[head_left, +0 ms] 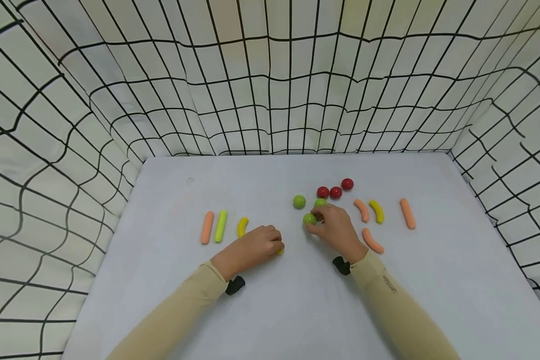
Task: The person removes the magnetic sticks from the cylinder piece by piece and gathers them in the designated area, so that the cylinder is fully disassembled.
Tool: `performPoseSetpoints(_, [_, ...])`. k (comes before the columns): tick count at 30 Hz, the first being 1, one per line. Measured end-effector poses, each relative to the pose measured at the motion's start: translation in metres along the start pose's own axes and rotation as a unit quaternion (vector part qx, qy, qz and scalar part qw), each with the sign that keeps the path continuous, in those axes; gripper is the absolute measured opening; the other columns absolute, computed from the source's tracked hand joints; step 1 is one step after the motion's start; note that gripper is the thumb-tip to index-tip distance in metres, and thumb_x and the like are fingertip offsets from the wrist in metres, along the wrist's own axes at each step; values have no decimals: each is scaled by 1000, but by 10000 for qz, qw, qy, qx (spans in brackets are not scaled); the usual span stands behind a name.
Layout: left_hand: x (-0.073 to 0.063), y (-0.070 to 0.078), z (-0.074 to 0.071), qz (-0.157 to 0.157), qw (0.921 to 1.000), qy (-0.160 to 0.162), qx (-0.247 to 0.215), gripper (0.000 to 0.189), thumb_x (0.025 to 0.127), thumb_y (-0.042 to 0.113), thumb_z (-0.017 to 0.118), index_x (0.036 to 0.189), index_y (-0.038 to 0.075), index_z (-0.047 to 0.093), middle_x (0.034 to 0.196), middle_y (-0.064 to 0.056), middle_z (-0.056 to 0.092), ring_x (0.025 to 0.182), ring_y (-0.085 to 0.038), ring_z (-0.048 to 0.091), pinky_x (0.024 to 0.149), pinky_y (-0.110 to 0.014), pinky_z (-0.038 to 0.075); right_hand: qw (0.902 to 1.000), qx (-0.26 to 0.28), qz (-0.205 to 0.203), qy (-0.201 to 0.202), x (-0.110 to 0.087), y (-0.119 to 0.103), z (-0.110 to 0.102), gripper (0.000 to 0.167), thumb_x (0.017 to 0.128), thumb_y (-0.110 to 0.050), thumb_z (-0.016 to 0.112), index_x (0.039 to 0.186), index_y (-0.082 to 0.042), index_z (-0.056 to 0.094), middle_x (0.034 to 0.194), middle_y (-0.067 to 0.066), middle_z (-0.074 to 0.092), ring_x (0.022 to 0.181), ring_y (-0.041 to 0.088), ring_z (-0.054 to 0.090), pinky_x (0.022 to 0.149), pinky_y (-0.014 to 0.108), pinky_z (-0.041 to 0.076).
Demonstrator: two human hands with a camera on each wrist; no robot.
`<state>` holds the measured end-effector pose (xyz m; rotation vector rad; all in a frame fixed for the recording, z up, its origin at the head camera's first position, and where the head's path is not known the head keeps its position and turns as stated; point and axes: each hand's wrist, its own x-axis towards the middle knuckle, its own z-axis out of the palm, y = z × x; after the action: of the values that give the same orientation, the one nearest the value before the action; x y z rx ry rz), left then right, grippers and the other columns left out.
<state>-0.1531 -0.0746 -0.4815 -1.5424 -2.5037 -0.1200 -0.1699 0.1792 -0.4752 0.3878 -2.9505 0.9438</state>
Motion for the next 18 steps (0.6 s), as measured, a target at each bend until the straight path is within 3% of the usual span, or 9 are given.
performPoseSetpoints(8, [-9,-13,-7,77,9989,-105,444,11,89,11,81,98,15,77,96,3,71,90,-13,63,81,-22,55,9996,-107,220,-106,14,4,5,31,85,-21,82,110,-2,76,97,10,76,90,22,68,83,39,61])
performPoseSetpoints(18, [-17,-22,-8,14,9982,-198,568,11,90,7,78,100,12,76,96,1,67,89,-14,59,79,-20,54,9982,-113,484,-322,20,4,7,34,88,-24,81,114,-3,75,98,9,74,90,22,64,82,36,60])
